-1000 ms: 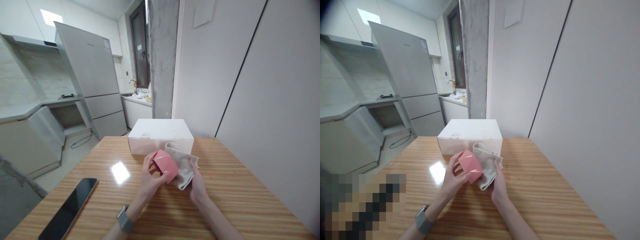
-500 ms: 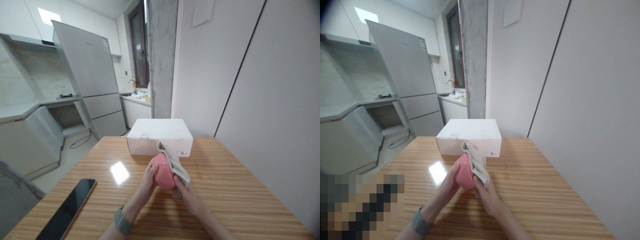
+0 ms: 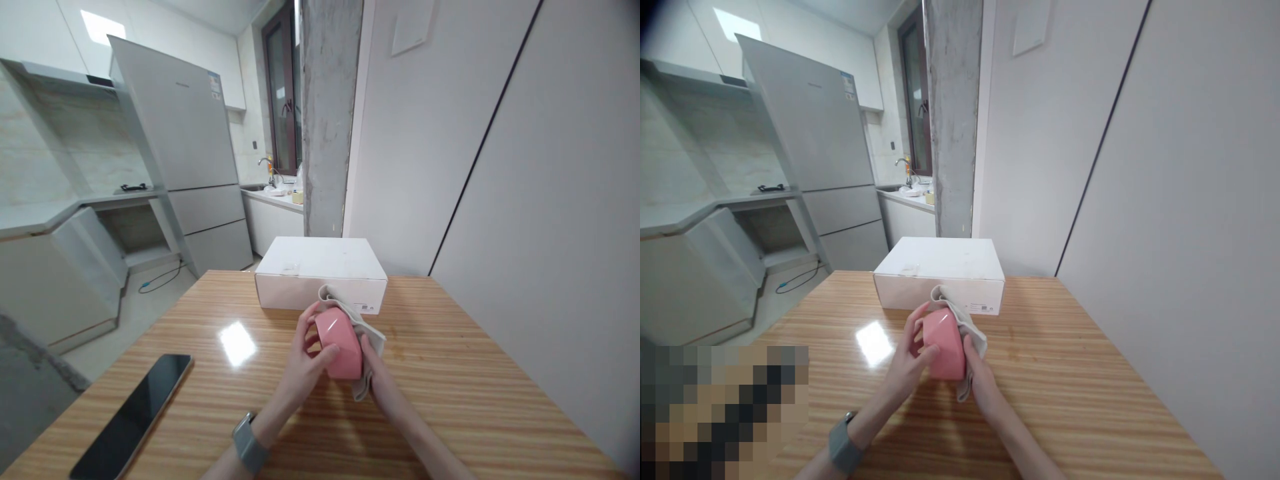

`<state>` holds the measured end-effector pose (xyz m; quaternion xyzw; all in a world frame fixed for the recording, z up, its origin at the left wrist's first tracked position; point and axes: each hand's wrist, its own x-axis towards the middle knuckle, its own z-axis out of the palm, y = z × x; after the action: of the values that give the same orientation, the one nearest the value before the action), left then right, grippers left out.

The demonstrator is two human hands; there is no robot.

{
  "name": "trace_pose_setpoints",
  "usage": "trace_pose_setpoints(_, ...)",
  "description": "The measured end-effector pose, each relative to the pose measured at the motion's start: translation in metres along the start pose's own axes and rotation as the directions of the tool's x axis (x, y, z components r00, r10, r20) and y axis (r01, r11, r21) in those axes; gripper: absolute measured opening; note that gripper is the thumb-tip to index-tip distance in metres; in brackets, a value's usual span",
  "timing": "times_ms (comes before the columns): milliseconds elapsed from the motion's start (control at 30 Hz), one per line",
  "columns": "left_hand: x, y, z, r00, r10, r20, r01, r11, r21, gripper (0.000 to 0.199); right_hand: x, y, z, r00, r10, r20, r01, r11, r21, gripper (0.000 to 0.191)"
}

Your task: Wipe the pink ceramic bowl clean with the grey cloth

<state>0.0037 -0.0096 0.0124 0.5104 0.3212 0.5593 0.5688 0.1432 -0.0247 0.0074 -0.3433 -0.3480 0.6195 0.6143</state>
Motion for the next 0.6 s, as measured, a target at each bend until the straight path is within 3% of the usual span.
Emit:
trace_pose_setpoints(100,0.003,0.000,-0.001,0.990,-0.126,-0.066,0.117,0.986,-0.118,0.071,-0.003,0.000,-0.004,0.998,-0.045,0.048,0.050,0.995,-0.091,0.044)
trace_pose_setpoints(200,0.004,0.000,0.000,0.966,-0.252,-0.057,0.235,0.948,-0.215,0.075,-0.003,0.000,-0.004,0.996,-0.085,0.020,0.087,0.989,-0.121,0.039)
trace_pose_setpoints(367,0.004,-0.006,-0.001,0.968,-0.250,-0.002,0.245,0.950,-0.195,0.106,0.007,-0.006,-0.001,0.990,0.047,-0.131,-0.028,0.989,0.146,0.040)
trace_pose_setpoints(467,0.002,-0.006,-0.001,0.957,-0.286,0.046,0.288,0.920,-0.265,0.092,0.015,-0.011,-0.008,0.958,0.080,-0.274,-0.005,0.964,0.265,0.037)
trace_pose_setpoints(533,0.000,-0.003,-0.002,0.941,-0.313,0.131,0.340,0.871,-0.355,0.075,0.017,-0.010,-0.015,0.930,0.036,-0.366,0.058,0.968,0.243,0.033)
trace_pose_setpoints(600,-0.001,0.000,-0.002,0.926,-0.315,0.210,0.377,0.822,-0.426,0.069,0.016,-0.005,-0.018,0.934,-0.029,-0.356,0.088,0.984,0.153,0.031)
